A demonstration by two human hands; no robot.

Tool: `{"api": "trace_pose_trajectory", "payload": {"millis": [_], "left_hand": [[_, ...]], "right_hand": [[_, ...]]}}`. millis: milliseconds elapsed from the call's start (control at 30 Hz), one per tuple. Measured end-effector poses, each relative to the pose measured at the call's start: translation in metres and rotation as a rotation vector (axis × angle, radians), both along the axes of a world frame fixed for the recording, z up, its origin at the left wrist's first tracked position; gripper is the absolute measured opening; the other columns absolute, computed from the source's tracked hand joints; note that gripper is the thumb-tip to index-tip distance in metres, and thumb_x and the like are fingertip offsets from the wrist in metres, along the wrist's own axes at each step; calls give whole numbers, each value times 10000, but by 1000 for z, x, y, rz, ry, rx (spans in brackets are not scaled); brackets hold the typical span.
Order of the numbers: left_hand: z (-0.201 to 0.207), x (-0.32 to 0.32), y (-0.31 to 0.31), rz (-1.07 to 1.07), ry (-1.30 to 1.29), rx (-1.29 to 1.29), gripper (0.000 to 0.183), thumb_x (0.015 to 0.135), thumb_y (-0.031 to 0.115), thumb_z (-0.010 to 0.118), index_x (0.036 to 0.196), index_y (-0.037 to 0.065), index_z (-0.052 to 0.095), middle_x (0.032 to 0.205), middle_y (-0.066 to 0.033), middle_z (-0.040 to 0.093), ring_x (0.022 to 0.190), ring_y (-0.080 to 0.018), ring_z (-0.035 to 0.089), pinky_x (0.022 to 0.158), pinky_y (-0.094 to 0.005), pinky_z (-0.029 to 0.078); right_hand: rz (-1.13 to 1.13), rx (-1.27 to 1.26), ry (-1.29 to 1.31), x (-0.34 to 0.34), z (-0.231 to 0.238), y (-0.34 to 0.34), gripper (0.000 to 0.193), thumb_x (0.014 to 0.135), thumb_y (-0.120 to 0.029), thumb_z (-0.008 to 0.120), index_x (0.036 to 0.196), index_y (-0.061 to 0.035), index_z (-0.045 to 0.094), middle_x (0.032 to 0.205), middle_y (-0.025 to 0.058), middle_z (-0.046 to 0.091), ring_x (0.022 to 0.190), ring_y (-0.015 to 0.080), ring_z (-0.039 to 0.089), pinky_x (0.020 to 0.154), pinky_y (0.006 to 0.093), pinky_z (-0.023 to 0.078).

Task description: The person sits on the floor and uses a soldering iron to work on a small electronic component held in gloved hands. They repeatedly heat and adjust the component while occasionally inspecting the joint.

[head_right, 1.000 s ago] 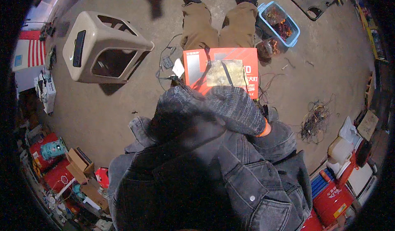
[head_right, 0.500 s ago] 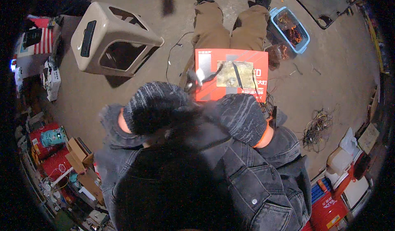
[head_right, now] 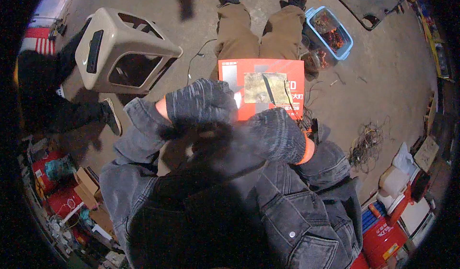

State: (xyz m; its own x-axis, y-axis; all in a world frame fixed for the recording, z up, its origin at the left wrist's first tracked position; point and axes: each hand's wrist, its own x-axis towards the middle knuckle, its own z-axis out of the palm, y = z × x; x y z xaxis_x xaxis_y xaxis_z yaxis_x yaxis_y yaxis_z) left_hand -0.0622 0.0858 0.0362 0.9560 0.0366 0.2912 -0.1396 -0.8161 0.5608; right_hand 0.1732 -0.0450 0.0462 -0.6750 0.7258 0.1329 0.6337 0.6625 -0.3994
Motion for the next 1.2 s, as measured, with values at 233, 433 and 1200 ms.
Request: {"api": "trace_pose_trajectory", "payload": {"millis": [233, 433, 1200], "left_hand": [[13, -20, 19, 956, -391, -704, 360, 886, 224, 638, 1179, 17, 618, 1133, -118, 638, 956, -212, 606, 802, -329, 489], [10, -25, -62, 392, -109, -975, 403, 909, 168, 598, 1275, 5, 551, 1197, -152, 614, 1089, -274, 601, 918, -366, 485], [7, -12, -123, 925, 225, -215, 140, 778, 116, 680, 913, 82, 676, 892, -118, 637, 871, -325, 630, 761, -430, 507]], "right_hand": [[-321, -111, 95, 5, 12, -9, 116, 818, -244, 697, 836, -130, 684, 747, 55, 630, 684, 289, 614, 614, 395, 458], [-368, -51, 84, 2, -5, -19, 253, 866, -197, 630, 1084, -68, 644, 1084, 146, 639, 947, 318, 617, 741, 435, 488], [-962, -348, 474, 22, 2, 6, 161, 921, -101, 568, 999, -10, 675, 774, 92, 651, 656, 166, 611, 625, 302, 491]]}}
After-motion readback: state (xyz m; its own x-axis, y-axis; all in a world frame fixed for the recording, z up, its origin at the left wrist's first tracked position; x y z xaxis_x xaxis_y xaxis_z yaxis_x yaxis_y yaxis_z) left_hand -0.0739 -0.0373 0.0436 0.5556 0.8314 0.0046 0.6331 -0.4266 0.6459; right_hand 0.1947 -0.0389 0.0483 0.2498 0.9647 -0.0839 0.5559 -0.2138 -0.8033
